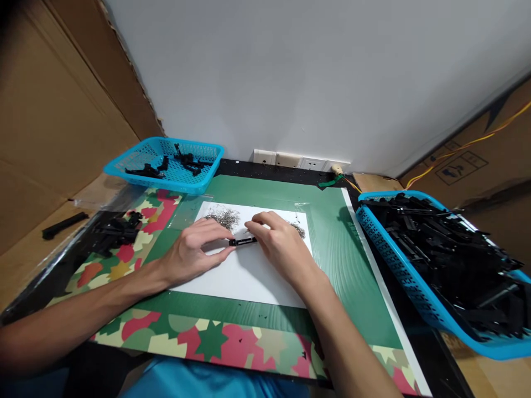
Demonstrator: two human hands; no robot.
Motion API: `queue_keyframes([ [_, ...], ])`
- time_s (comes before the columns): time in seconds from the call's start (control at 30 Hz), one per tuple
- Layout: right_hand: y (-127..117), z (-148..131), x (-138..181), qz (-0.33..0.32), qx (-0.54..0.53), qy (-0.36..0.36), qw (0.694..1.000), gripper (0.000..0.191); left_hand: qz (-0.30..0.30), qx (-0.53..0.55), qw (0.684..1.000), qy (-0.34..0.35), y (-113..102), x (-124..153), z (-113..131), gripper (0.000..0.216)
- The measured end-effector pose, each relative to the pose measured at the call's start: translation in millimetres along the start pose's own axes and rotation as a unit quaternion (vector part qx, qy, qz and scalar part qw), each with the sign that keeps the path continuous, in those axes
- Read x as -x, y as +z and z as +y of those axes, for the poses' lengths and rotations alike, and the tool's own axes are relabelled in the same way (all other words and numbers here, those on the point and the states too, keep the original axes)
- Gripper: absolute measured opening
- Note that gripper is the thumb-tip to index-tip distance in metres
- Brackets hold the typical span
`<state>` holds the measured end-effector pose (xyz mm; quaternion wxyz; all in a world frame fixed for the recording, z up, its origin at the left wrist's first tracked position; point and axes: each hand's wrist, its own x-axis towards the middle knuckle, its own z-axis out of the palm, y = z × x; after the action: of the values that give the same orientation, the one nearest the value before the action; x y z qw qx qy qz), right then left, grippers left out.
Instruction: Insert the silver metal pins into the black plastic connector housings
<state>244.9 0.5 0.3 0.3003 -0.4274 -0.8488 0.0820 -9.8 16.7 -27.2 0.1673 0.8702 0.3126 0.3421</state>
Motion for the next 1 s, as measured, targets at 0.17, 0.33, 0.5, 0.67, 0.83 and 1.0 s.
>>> queue_keyframes([
  [0.17, 10, -13, -4, 0.116, -0.229, 0.143, 0.956, 0.009, -0.020, -0.020, 0.999, 0.030, 1, 1, 0, 0.017],
  [0.33, 24, -24, -8, 0.109, -0.311, 0.212, 0.920, 0.012, -0.026, -0.023, 0.998, 0.049, 2, 1, 1, 0.015],
  [0.5, 29, -26, -9, 0.114, -0.337, 0.230, 0.906, 0.017, -0.029, -0.029, 0.998, 0.056, 2, 2, -1, 0.013],
  [0.67, 28, -28, -10, 0.103, -0.331, 0.235, 0.908, 0.021, -0.012, -0.032, 0.996, 0.076, 3, 4, -2, 0.012],
  [0.83, 25, -31, -11, 0.107, -0.323, 0.239, 0.909, 0.022, -0.003, -0.032, 0.996, 0.083, 3, 4, -1, 0.011],
  [1.0, 25, -32, -11, 0.101, -0.294, 0.228, 0.923, 0.018, 0.004, -0.029, 0.996, 0.087, 4, 2, 1, 0.008],
])
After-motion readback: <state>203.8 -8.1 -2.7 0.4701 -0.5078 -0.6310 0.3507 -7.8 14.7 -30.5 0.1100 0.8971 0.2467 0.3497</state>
